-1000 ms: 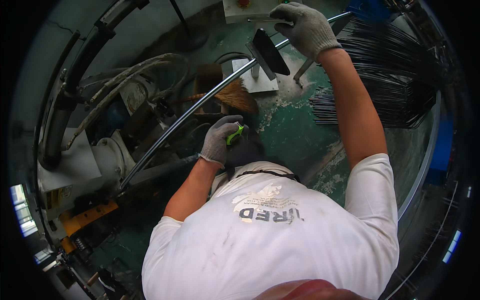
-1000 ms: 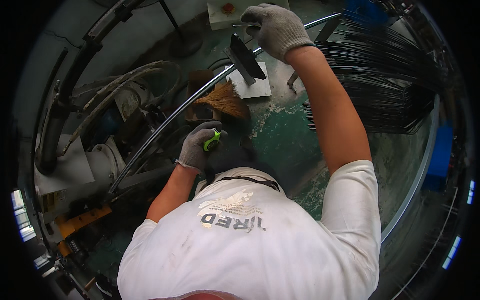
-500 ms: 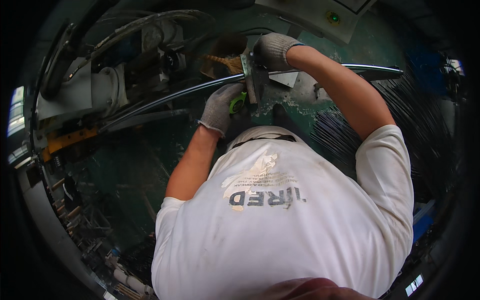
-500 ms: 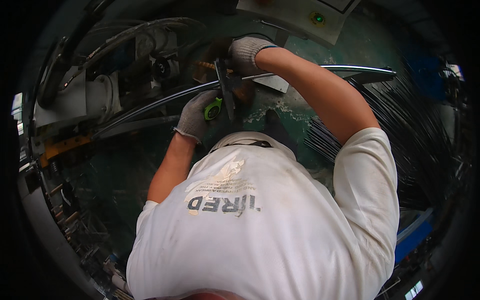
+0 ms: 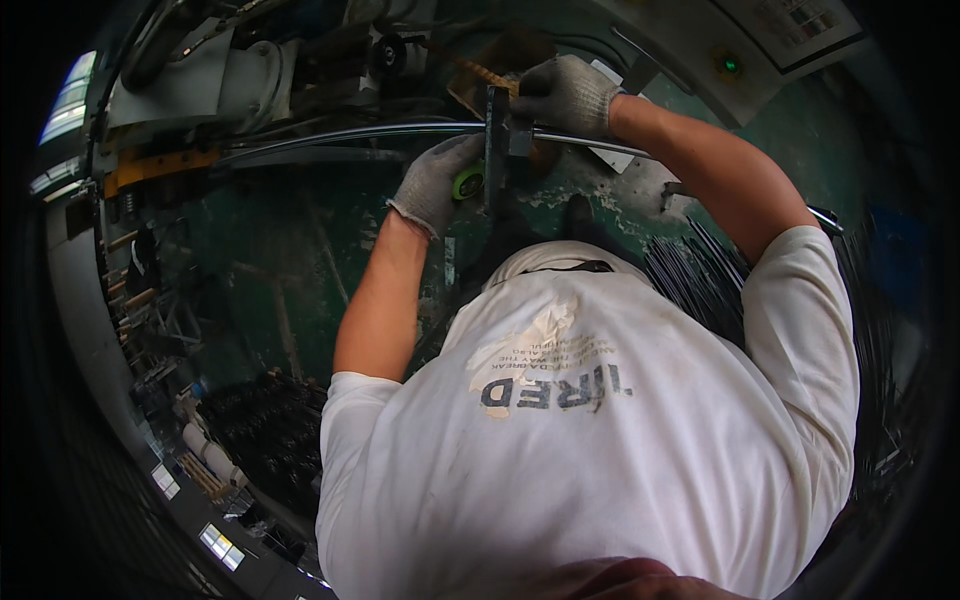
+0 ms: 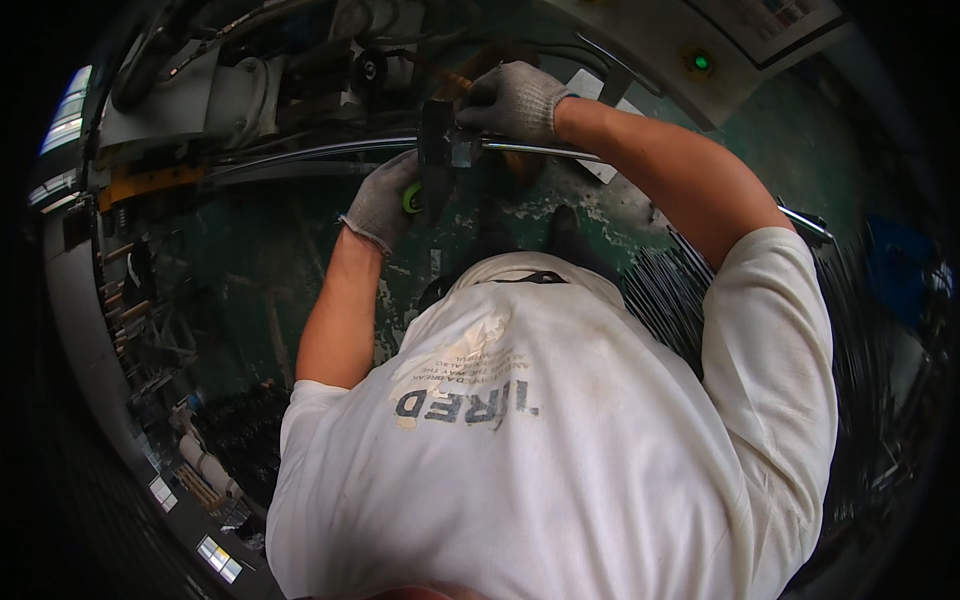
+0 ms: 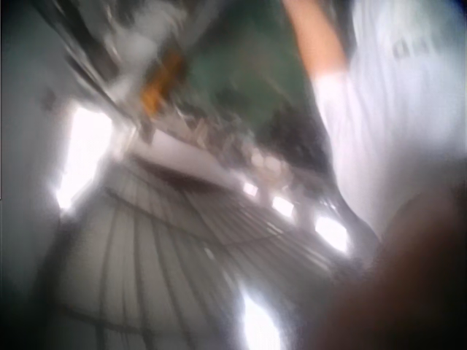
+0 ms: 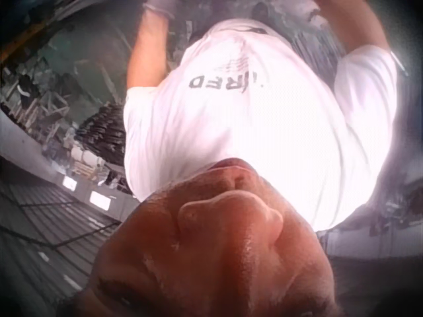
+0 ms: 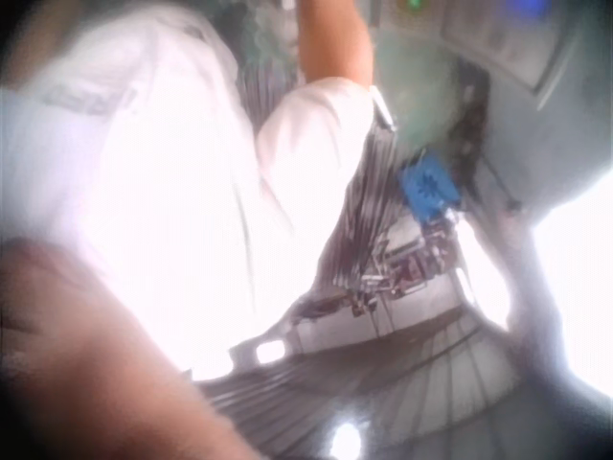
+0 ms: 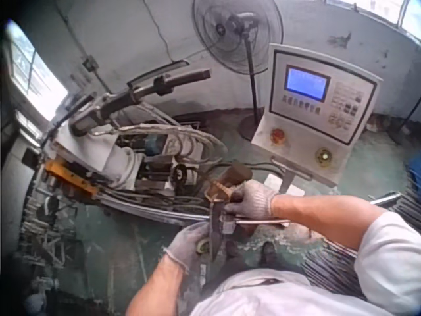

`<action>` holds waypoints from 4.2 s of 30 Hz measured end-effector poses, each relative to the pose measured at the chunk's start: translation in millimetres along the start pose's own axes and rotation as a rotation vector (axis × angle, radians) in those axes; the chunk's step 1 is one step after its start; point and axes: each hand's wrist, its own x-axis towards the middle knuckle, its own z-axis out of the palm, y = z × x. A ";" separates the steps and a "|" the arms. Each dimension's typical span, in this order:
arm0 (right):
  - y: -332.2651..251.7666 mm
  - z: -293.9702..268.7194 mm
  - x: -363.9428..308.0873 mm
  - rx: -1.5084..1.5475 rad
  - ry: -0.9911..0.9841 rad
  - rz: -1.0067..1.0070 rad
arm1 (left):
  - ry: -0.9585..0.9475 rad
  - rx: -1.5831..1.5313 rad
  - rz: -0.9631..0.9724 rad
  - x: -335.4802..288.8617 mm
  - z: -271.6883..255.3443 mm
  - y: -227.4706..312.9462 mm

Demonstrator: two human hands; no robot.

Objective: The person measures the length of a metal rod using a tape measure while the rod is positioned within a fabrication machine, then removes the rod from the machine by hand.

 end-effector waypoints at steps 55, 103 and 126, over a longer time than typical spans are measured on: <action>18.5 8.4 3.7 0.064 0.073 -0.063 | 0.181 -0.306 -0.362 8.9 22.6 39.0; -82.3 -42.0 -61.5 -0.403 -0.074 0.227 | 0.311 -0.262 -0.263 8.3 42.5 29.1; -261.8 219.4 36.1 0.592 -0.220 0.128 | 0.668 0.070 -0.090 -209.2 -145.4 -11.1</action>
